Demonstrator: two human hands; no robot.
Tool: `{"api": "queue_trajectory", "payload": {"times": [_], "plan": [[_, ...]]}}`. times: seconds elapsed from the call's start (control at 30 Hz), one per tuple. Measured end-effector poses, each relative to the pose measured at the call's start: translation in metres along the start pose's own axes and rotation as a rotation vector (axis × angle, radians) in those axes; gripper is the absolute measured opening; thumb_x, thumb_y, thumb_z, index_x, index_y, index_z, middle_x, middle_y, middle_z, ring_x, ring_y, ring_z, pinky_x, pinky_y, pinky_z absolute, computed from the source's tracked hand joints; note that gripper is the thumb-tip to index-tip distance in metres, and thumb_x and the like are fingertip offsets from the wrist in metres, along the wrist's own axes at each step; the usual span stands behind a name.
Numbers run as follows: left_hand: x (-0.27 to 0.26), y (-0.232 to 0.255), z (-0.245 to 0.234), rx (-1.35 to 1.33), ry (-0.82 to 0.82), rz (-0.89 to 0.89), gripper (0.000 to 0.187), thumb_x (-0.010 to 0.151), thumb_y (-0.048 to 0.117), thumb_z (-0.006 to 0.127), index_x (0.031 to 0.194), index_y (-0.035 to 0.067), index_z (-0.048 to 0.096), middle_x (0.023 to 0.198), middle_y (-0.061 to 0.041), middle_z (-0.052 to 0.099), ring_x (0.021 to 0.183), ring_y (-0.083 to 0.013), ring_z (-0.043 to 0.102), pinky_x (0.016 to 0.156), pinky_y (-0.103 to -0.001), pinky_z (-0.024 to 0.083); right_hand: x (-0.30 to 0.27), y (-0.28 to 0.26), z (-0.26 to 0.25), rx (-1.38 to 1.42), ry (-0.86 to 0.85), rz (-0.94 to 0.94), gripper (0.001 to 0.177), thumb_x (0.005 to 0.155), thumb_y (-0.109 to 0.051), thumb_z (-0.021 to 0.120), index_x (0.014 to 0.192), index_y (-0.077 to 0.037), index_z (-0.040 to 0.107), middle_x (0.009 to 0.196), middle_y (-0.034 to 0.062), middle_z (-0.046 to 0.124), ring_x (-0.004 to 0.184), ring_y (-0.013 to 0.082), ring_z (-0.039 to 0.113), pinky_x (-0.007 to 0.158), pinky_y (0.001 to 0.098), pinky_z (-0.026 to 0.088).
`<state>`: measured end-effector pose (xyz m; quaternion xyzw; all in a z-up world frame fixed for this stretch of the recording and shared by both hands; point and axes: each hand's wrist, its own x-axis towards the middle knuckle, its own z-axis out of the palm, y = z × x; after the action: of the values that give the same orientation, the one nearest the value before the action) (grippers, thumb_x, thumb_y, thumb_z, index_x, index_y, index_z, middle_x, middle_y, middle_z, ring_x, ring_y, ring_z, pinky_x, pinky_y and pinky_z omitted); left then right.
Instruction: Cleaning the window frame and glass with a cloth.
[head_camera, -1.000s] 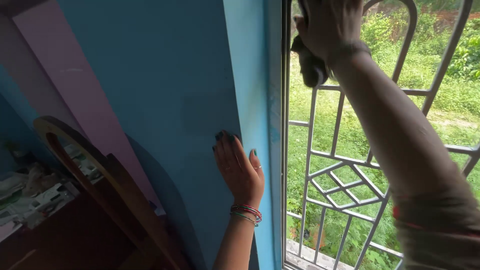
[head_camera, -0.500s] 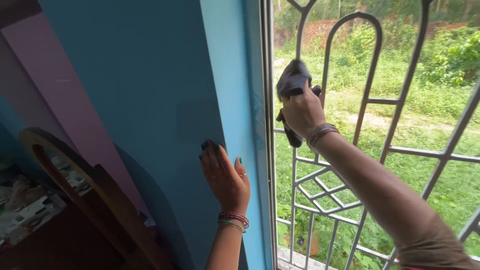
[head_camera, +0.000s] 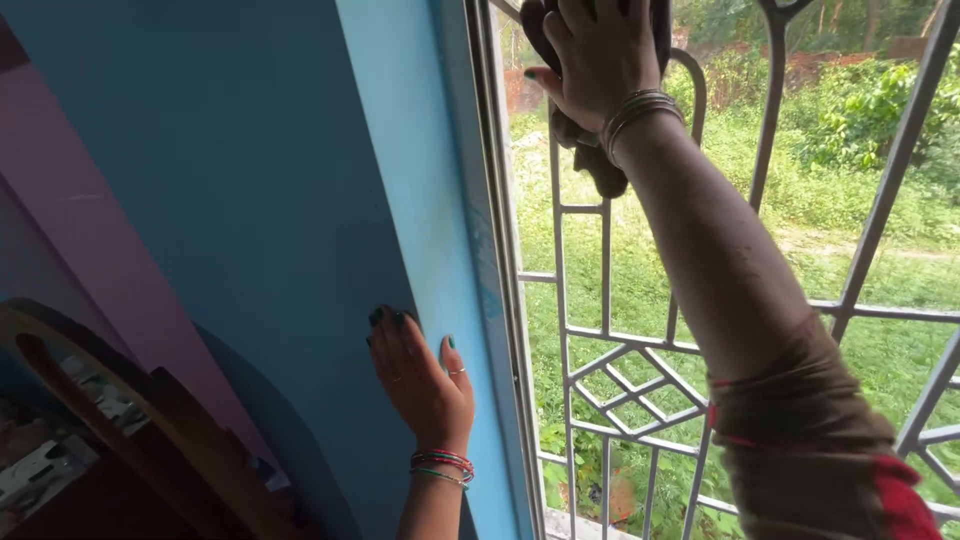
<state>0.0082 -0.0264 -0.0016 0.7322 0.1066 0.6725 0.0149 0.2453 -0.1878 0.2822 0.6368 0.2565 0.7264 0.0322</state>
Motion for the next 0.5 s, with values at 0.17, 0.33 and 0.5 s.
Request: {"api": "queue_trajectory", "payload": {"times": [0.17, 0.33, 0.5], "plan": [[0.000, -0.001, -0.001, 0.014, -0.009, 0.009, 0.061, 0.102, 0.017, 0.060, 0.152, -0.006, 0.034, 0.157, -0.031, 0.037, 0.146, -0.0480, 0.038, 0.122, -0.060, 0.032, -0.002, 0.034, 0.012, 0.088, -0.151, -0.172, 0.049, 0.103, -0.058, 0.068, 0.121, -0.012, 0.068, 0.127, 0.0037, 0.061, 0.128, 0.0262, 0.052, 0.102, 0.0529, 0.039], [0.000, -0.001, 0.000, 0.020, -0.007, 0.003, 0.064, 0.100, 0.016, 0.060, 0.152, -0.007, 0.032, 0.157, -0.031, 0.036, 0.145, -0.0491, 0.038, 0.122, -0.059, 0.031, 0.008, 0.039, -0.002, -0.021, -0.013, -0.098, 0.043, 0.100, -0.051, 0.064, 0.125, -0.017, 0.070, 0.125, 0.0001, 0.062, 0.126, 0.0223, 0.054, 0.100, 0.0540, 0.038], [0.002, -0.001, 0.001, 0.019, 0.000, 0.003, 0.063, 0.099, 0.016, 0.060, 0.151, -0.007, 0.033, 0.156, -0.031, 0.037, 0.144, -0.0490, 0.039, 0.121, -0.059, 0.031, 0.010, 0.054, -0.011, -0.154, 0.001, -0.021, 0.050, 0.109, -0.061, 0.058, 0.127, -0.015, 0.066, 0.130, 0.0037, 0.060, 0.126, 0.0261, 0.053, 0.101, 0.0604, 0.036]]}}
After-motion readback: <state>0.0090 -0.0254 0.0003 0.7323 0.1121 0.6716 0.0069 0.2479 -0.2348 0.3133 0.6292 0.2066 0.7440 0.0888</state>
